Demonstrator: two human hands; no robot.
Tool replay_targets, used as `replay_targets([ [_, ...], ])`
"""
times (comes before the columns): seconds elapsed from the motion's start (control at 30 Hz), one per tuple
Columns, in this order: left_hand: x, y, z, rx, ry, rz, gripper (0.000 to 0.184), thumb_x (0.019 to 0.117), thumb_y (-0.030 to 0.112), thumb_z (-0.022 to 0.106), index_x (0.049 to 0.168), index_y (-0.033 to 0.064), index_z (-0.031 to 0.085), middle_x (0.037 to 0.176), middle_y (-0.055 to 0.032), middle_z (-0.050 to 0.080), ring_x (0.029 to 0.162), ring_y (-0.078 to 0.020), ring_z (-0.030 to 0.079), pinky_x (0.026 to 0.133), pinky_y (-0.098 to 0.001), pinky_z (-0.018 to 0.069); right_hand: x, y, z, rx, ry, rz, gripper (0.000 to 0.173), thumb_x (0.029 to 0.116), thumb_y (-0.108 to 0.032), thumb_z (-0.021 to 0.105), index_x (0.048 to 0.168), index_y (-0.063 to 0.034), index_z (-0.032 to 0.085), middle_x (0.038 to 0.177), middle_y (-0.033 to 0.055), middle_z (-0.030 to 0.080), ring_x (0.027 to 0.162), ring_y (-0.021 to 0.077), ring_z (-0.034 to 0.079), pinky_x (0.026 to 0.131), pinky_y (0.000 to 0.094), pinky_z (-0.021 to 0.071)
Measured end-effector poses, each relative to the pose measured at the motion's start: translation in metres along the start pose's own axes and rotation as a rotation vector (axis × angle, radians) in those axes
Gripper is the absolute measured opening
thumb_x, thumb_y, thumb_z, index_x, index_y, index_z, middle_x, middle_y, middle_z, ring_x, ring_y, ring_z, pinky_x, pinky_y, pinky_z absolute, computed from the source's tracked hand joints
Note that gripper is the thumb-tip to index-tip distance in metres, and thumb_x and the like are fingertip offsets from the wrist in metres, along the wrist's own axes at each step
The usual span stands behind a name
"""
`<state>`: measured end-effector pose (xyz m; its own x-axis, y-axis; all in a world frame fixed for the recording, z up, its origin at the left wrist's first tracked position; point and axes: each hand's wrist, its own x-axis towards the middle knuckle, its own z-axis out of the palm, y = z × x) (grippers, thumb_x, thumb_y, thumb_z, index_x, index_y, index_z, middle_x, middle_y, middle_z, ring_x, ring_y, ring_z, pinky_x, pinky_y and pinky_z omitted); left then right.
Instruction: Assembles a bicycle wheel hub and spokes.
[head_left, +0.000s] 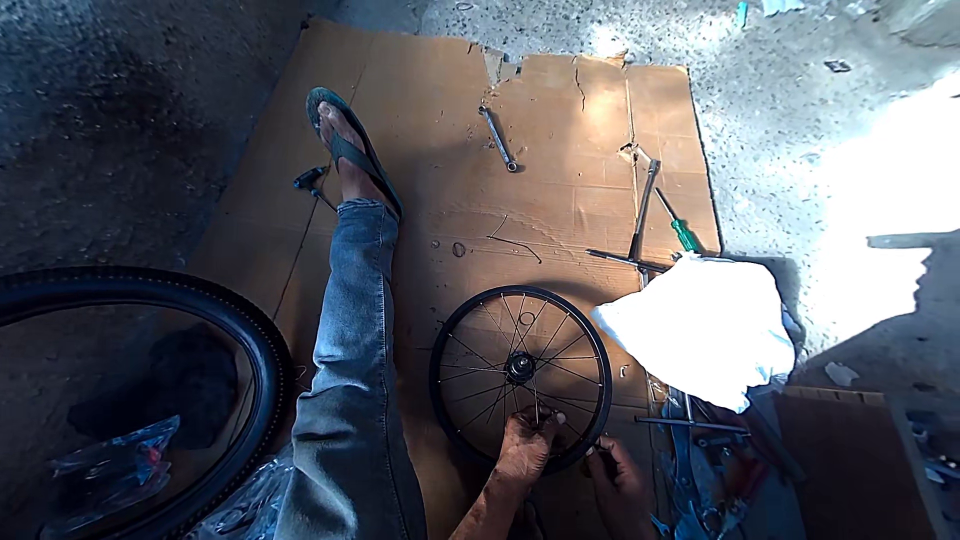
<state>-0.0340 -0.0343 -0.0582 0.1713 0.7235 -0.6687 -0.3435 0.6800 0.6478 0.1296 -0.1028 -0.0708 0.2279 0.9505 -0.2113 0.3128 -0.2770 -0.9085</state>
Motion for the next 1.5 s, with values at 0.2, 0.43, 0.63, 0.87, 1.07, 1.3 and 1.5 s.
replay_targets([
  [0.2,-0.001,-0.001,-0.001,-0.010,-0.003,0.010,0.016,0.0993,0.009,0.067,0.103,-0.0065,0.065,0.084,-0.0172,0.074,0.072,-0.0249,0.074,0.072,-0.0384,0.0653,0.000,0.000,0.001,0.031,0.013,0.007,0.013,0.0951,-0.006,0.061,0.107,-0.0017,0.065,0.093,0.0071,0.068,0.067,0.0149,0.067,0.059,0.0287,0.0610],
  [0.43,-0.001,0.000,-0.001,-0.012,-0.002,-0.013,0.016,0.0993,0.008,0.067,0.104,-0.0072,0.065,0.084,-0.0182,0.074,0.072,-0.0258,0.075,0.073,-0.0390,0.0654,-0.001,-0.004,0.001,0.077,0.035,0.052,0.014,0.0952,-0.006,0.062,0.107,-0.0010,0.067,0.092,0.0076,0.070,0.066,0.0165,0.068,0.060,0.0296,0.0621],
  [0.63,-0.001,0.002,-0.001,0.003,0.004,-0.022,0.018,0.0997,0.010,0.067,0.104,-0.0070,0.065,0.083,-0.0172,0.074,0.072,-0.0251,0.074,0.072,-0.0380,0.0650,0.003,-0.006,-0.002,0.141,0.007,0.084,0.013,0.0976,-0.006,0.060,0.106,0.0003,0.069,0.085,0.0094,0.071,0.067,0.0193,0.068,0.062,0.0312,0.0613],
  [0.87,-0.001,0.001,0.001,0.026,0.019,-0.016,0.019,0.0993,0.010,0.067,0.106,-0.0074,0.065,0.084,-0.0174,0.074,0.071,-0.0254,0.075,0.071,-0.0391,0.0654,0.004,0.000,-0.005,0.193,-0.025,0.080,0.013,0.0964,-0.005,0.062,0.105,0.0009,0.069,0.086,0.0110,0.070,0.068,0.0202,0.068,0.063,0.0325,0.0610],
  [1.07,-0.001,0.002,0.000,0.024,0.013,-0.024,0.018,0.0997,0.010,0.066,0.106,-0.0075,0.065,0.084,-0.0179,0.074,0.072,-0.0259,0.075,0.072,-0.0393,0.0653,0.003,-0.002,-0.002,0.202,-0.007,0.077,0.012,0.0953,-0.004,0.063,0.104,0.0011,0.068,0.085,0.0108,0.070,0.066,0.0197,0.067,0.061,0.0311,0.0603],
  [1.3,0.000,0.005,0.001,0.042,0.013,-0.050,0.020,0.0999,0.012,0.067,0.105,-0.0073,0.065,0.084,-0.0182,0.074,0.071,-0.0262,0.075,0.072,-0.0394,0.0655,-0.002,-0.011,0.006,0.185,0.074,0.131,0.012,0.0947,-0.003,0.061,0.104,0.0011,0.067,0.086,0.0098,0.070,0.064,0.0184,0.066,0.058,0.0300,0.0596],
  [1.5,-0.001,0.006,0.001,0.043,0.013,-0.042,0.019,0.1002,0.011,0.066,0.105,-0.0074,0.065,0.083,-0.0179,0.074,0.071,-0.0257,0.074,0.071,-0.0389,0.0654,-0.002,-0.005,0.004,0.136,0.076,0.066,0.014,0.0888,-0.001,0.067,0.102,-0.0014,0.071,0.091,0.0084,0.071,0.069,0.0157,0.067,0.062,0.0281,0.0602],
])
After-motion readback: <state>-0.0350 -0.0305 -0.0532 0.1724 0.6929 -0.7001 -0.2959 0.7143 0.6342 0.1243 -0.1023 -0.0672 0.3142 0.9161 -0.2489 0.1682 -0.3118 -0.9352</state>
